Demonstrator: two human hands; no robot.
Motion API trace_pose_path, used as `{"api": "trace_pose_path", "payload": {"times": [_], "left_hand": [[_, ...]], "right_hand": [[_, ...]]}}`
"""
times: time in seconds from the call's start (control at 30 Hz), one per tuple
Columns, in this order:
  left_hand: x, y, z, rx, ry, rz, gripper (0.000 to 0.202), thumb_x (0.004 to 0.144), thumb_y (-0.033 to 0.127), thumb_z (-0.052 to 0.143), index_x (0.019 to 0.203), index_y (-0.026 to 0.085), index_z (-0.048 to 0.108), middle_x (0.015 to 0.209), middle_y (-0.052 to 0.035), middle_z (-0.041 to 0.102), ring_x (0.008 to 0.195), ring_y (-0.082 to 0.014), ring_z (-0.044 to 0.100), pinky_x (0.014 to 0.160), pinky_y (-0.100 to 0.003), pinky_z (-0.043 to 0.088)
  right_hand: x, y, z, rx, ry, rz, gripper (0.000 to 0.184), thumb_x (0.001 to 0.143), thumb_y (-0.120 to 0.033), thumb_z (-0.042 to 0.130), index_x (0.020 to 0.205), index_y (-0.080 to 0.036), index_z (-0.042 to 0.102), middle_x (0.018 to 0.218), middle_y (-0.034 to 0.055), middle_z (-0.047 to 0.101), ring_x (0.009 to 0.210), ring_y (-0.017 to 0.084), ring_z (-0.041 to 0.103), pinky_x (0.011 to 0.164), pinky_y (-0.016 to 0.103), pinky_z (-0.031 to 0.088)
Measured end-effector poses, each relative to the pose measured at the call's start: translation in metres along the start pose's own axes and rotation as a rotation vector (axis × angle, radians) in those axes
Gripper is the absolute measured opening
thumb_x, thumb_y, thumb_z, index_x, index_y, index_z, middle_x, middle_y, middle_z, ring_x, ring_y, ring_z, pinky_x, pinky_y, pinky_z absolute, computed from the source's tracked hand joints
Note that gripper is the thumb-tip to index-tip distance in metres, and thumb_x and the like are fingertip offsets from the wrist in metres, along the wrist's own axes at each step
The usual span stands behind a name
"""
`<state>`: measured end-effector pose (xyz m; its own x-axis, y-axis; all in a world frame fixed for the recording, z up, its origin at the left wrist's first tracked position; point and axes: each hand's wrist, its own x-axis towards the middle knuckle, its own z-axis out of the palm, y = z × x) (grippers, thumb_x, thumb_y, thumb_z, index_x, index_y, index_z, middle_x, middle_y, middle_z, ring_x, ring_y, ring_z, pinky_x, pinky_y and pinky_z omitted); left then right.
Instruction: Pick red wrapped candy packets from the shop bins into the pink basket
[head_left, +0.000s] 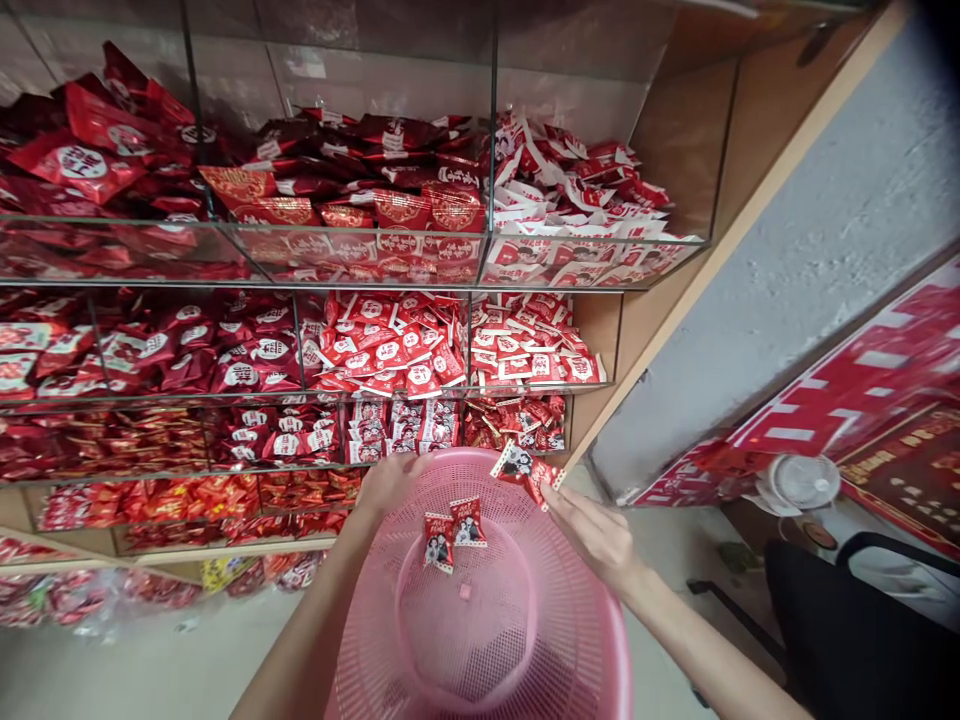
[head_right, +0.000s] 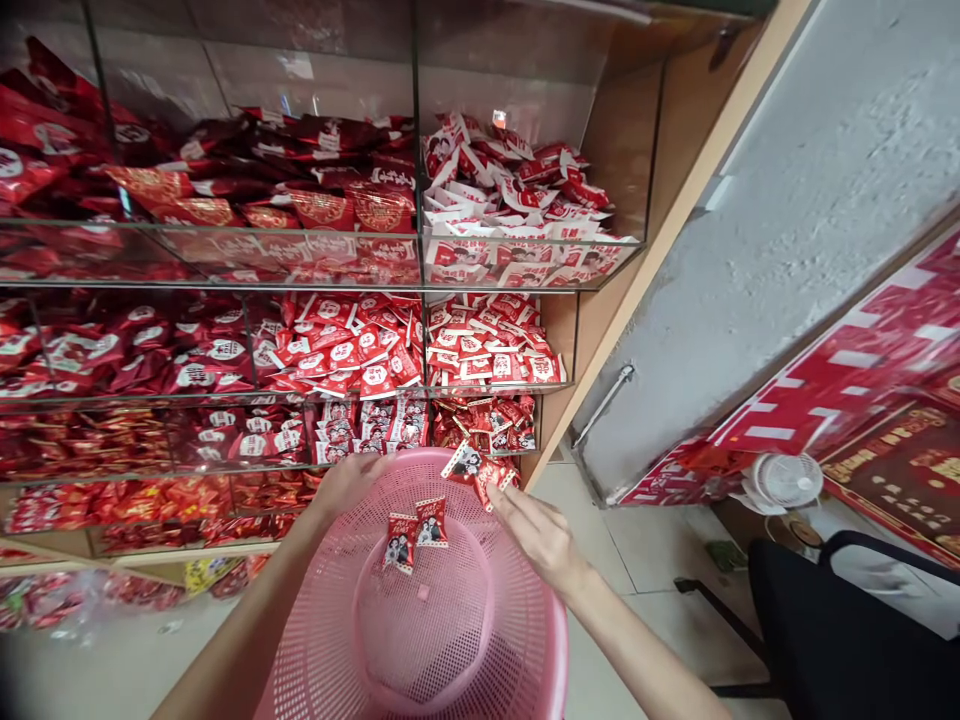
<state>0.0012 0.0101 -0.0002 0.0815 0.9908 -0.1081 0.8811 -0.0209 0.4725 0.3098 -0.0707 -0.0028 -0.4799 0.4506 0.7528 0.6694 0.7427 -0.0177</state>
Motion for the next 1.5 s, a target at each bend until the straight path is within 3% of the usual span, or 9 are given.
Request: {"api": "trace_pose_path", "payload": {"times": [0.17, 0.37, 0.47, 0.63, 0.87, 1.1, 1.23, 1.4, 1.5], "left_hand": [[0.0, 0.001, 0.0, 0.008, 0.004, 0.023, 0.053, 0.083, 0.061, 0.028, 0.077, 0.023, 0.064, 0.074, -0.0043, 0.067, 0.069, -0.0173, 0.06, 0.059, -0.022, 0.034], [-0.005, 0.003, -0.003, 0.016, 0.003, 0.015, 0.059, 0.083, 0.065, 0.023, 0.072, 0.022, 0.062, 0.072, -0.0036, 0.066, 0.067, -0.0164, 0.059, 0.058, -0.022, 0.034], [-0.008, 0.005, -0.005, 0.016, -0.009, -0.002, 0.06, 0.082, 0.066, 0.023, 0.071, 0.021, 0.061, 0.072, -0.0034, 0.065, 0.065, -0.0153, 0.058, 0.058, -0.021, 0.034], [-0.01, 0.004, -0.004, 0.018, 0.006, -0.006, 0.06, 0.083, 0.065, 0.023, 0.07, 0.021, 0.061, 0.072, -0.004, 0.065, 0.066, -0.0158, 0.058, 0.058, -0.022, 0.034], [-0.01, 0.002, -0.003, -0.013, 0.008, 0.02, 0.062, 0.08, 0.069, 0.024, 0.073, 0.022, 0.063, 0.072, -0.0033, 0.065, 0.064, -0.0155, 0.057, 0.056, -0.023, 0.033], [-0.007, 0.01, 0.002, 0.022, 0.021, 0.047, 0.062, 0.081, 0.068, 0.023, 0.076, 0.023, 0.065, 0.076, -0.0039, 0.067, 0.067, -0.0166, 0.059, 0.059, -0.024, 0.034], [-0.008, 0.012, 0.0, 0.011, 0.01, 0.05, 0.062, 0.082, 0.067, 0.023, 0.076, 0.022, 0.065, 0.076, -0.0042, 0.068, 0.068, -0.0168, 0.06, 0.059, -0.024, 0.035], [-0.012, 0.003, -0.004, -0.005, 0.02, 0.001, 0.057, 0.083, 0.064, 0.027, 0.079, 0.022, 0.066, 0.082, -0.0052, 0.069, 0.073, -0.017, 0.061, 0.062, -0.023, 0.036], [-0.011, -0.006, -0.004, -0.014, 0.015, -0.014, 0.058, 0.082, 0.065, 0.025, 0.084, 0.025, 0.067, 0.083, -0.0048, 0.07, 0.073, -0.0182, 0.062, 0.062, -0.023, 0.037]], "right_hand": [[0.005, -0.011, -0.003, 0.08, -0.011, -0.001, 0.056, 0.085, -0.008, 0.052, 0.138, -0.019, 0.036, 0.11, 0.0071, 0.067, 0.099, 0.016, 0.063, 0.088, 0.027, 0.054], [0.017, -0.029, 0.006, 0.425, -0.221, 0.52, 0.026, 0.088, -0.026, 0.048, 0.108, -0.023, 0.064, 0.086, 0.0031, 0.071, 0.068, 0.014, 0.065, 0.061, 0.024, 0.055], [0.016, -0.034, 0.014, 0.525, -0.345, 0.596, 0.026, 0.086, -0.027, 0.047, 0.104, -0.022, 0.066, 0.077, 0.0026, 0.068, 0.059, 0.013, 0.06, 0.055, 0.024, 0.051], [0.014, -0.036, 0.022, 0.61, -0.537, 0.623, 0.028, 0.082, -0.021, 0.048, 0.103, -0.019, 0.067, 0.081, 0.0032, 0.068, 0.062, 0.014, 0.06, 0.058, 0.024, 0.049], [0.029, -0.033, 0.032, 0.659, -0.566, 0.57, 0.027, 0.089, -0.035, 0.045, 0.094, -0.021, 0.068, 0.085, 0.0027, 0.069, 0.07, 0.015, 0.062, 0.065, 0.024, 0.047], [0.057, -0.02, 0.081, 0.864, -0.645, 0.483, 0.02, 0.088, -0.029, 0.046, 0.084, -0.017, 0.062, 0.071, 0.0, 0.063, 0.062, 0.012, 0.056, 0.059, 0.022, 0.045], [0.068, -0.022, 0.101, 0.747, -0.653, 0.361, 0.016, 0.088, -0.025, 0.046, 0.087, -0.019, 0.061, 0.076, 0.0009, 0.064, 0.067, 0.013, 0.058, 0.062, 0.023, 0.046], [0.074, -0.029, 0.081, 0.498, -0.566, 0.277, 0.021, 0.089, -0.028, 0.045, 0.101, -0.022, 0.062, 0.098, 0.006, 0.066, 0.089, 0.017, 0.061, 0.08, 0.029, 0.046], [0.073, -0.014, 0.057, 0.435, -0.44, 0.361, 0.025, 0.091, -0.03, 0.042, 0.104, -0.023, 0.061, 0.101, 0.0056, 0.066, 0.089, 0.017, 0.062, 0.082, 0.031, 0.046]]}}
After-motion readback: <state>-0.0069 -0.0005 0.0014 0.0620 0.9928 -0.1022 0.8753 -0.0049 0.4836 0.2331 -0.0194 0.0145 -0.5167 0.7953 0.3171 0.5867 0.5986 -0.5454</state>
